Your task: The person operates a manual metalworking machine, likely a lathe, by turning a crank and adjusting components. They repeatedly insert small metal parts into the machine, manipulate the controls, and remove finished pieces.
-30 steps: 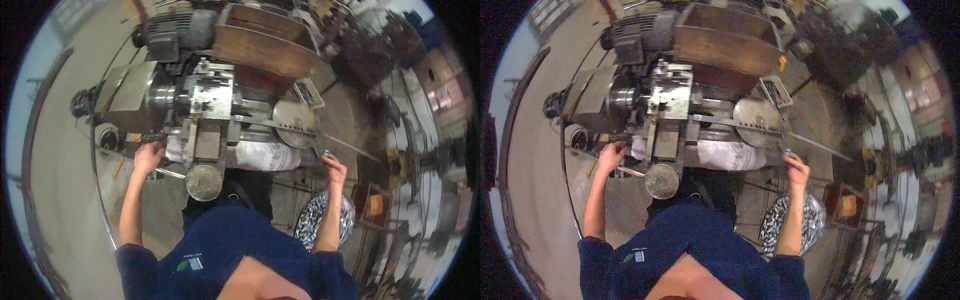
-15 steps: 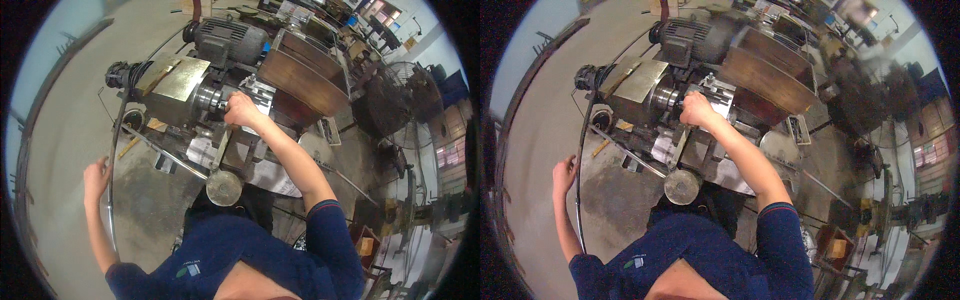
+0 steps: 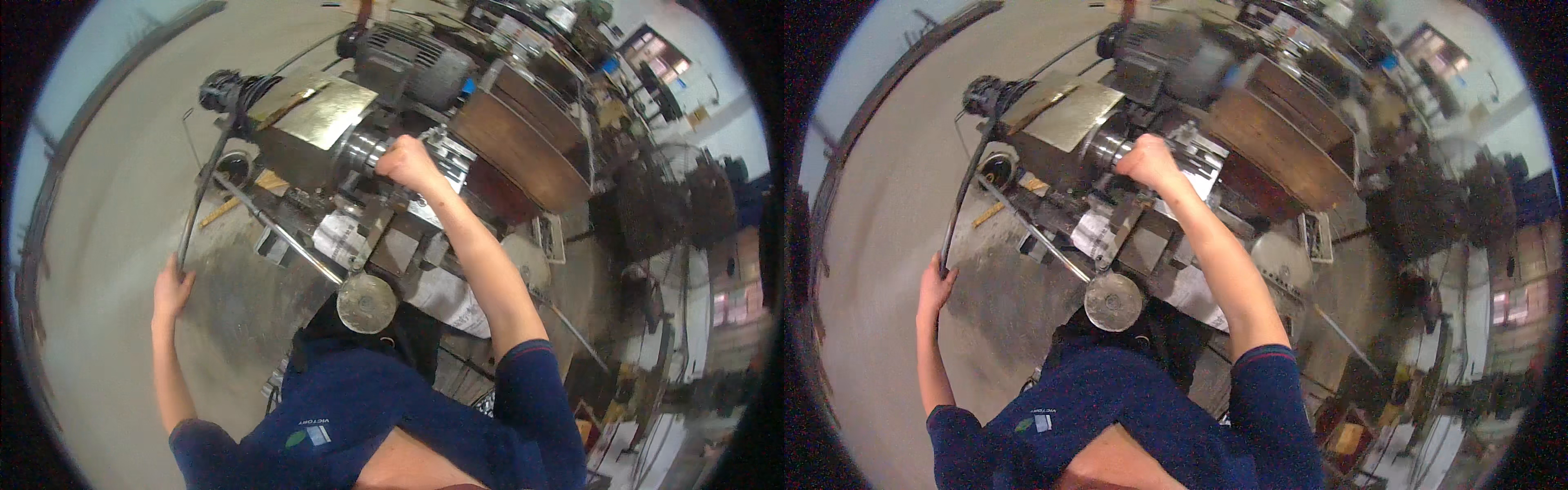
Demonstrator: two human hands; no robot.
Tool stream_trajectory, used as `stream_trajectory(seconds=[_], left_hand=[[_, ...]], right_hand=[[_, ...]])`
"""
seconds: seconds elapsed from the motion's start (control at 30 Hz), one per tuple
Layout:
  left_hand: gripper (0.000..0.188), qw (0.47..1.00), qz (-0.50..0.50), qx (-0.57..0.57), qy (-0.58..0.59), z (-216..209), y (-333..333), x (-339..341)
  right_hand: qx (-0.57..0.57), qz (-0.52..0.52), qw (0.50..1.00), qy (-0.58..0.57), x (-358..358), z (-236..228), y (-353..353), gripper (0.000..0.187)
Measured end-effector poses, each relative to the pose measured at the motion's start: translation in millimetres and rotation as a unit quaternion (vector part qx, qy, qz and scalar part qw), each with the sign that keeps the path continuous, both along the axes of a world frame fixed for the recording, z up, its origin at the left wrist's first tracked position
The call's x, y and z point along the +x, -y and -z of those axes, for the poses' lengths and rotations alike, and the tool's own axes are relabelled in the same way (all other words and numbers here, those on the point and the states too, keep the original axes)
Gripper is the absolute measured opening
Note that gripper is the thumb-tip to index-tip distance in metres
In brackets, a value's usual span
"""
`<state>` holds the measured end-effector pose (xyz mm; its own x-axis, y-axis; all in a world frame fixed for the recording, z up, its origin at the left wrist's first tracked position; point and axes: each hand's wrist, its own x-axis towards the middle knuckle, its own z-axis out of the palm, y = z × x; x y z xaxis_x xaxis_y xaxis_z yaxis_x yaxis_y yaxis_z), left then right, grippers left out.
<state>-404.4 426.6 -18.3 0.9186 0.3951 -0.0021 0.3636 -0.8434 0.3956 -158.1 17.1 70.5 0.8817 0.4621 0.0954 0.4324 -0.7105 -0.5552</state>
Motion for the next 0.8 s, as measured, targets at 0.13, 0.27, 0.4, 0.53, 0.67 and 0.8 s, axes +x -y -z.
stream_trajectory(seconds=[0.13, 0.27, 0.4, 0.53, 0.67, 0.8], left_hand=[[0.041, 0.997, -0.022, 0.068, -0.037, 3.4, 1.4, -5.5], [0.031, 0.972, -0.035, 0.204, -0.108, 12.3, -24.7, 2.6], [0.017, 0.937, -0.022, 0.335, -0.094, 17.1, -162.9, 29.1], [0.014, 0.905, 0.056, 0.421, 0.023, 26.5, -214.4, 71.2], [0.021, 0.940, 0.011, 0.338, -0.038, 13.1, -203.8, 86.0], [0.029, 0.970, -0.038, 0.116, 0.209, 18.5, -161.8, 95.9]], right_hand=[[-0.015, 0.010, 0.997, 0.076, 10.4, 9.0, 4.3, 0.024], [0.009, 0.136, 0.991, 0.009, -5.9, 1.2, -13.2, 0.028], [0.005, 0.163, 0.987, 0.009, -6.5, 5.7, -14.6, 0.027], [0.020, 0.167, 0.985, 0.041, -2.8, 13.1, -8.2, 0.023], [-0.016, 0.157, 0.987, -0.006, -1.9, 8.6, -0.3, 0.023], [0.085, 0.097, 0.987, 0.092, -28.8, -3.5, 24.7, 0.019]])
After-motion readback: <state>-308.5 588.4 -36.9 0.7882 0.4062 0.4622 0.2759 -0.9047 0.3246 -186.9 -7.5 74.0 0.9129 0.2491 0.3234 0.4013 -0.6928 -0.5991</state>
